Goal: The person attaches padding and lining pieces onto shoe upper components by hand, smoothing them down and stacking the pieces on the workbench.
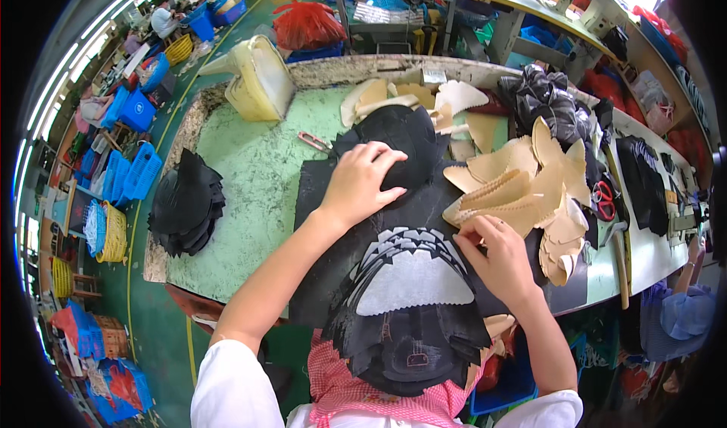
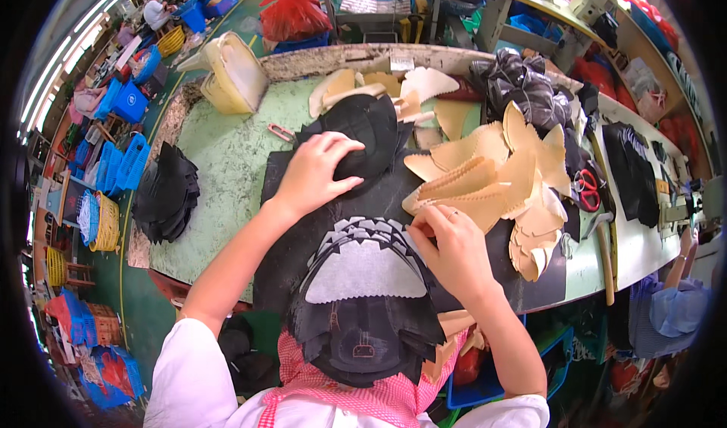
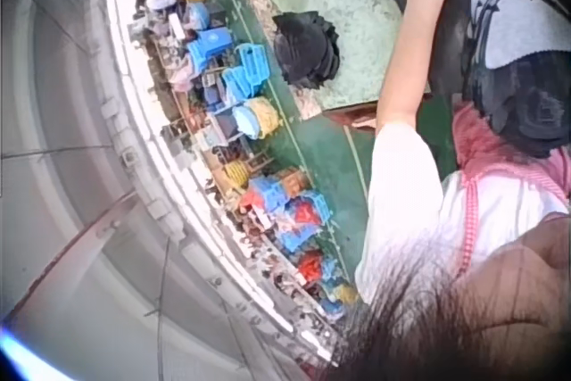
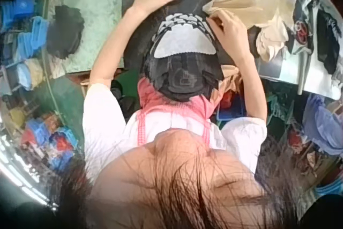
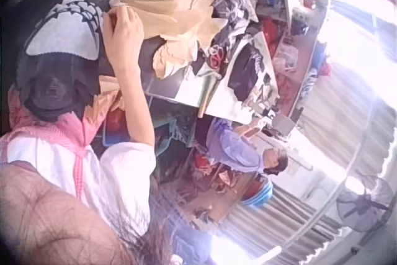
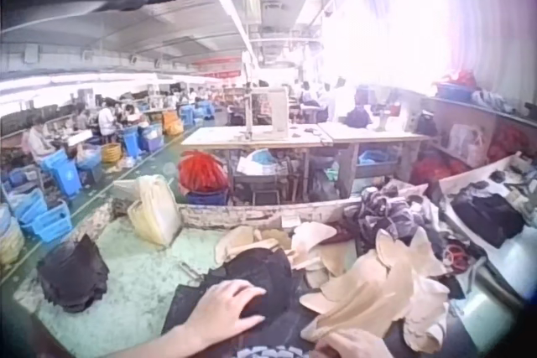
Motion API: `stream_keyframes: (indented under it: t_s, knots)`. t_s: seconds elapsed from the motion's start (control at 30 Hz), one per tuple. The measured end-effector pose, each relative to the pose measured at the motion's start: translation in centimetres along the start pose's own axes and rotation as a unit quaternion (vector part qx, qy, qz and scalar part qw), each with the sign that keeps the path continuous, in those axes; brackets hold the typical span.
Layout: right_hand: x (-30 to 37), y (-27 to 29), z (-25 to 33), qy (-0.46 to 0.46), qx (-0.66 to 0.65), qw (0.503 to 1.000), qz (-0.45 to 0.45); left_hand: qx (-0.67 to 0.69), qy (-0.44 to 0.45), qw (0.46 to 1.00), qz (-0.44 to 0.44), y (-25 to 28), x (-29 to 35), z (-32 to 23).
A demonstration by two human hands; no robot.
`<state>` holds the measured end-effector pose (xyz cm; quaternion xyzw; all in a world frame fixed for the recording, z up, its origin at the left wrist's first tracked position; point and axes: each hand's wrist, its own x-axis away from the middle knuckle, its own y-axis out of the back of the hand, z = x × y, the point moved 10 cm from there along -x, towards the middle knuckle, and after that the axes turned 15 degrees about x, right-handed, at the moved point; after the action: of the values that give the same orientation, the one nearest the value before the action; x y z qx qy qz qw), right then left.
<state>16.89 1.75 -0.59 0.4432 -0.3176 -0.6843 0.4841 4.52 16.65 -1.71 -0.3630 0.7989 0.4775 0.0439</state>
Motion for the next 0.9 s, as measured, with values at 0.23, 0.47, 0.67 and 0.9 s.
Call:
stream_keyframes:
  t_s: [0.23,0.47,0.67,0.9]
  knots:
    - [-1.9,-1.5,1.4,0.119,0.042,0.992,-0.017,-0.126,-0.062,0.986,0.087,-3.5,-0.7,-0.2]
    - [-5.5,-9.4,3.6,0.128,0.158,0.977,0.06,0.13,0.092,0.962,-0.223,6.8,-0.9,7.6]
    - [-3.0,0.9,-1.5,0.034,0.004,0.995,-0.097,0.311,0.073,0.859,-0.399,20.7,2.8,0.8]
    - [2.1,1.7,-3.3,0.06,0.2,0.97,-0.123,0.371,0.425,0.81,0.161,3.5,9.9,-4.9]
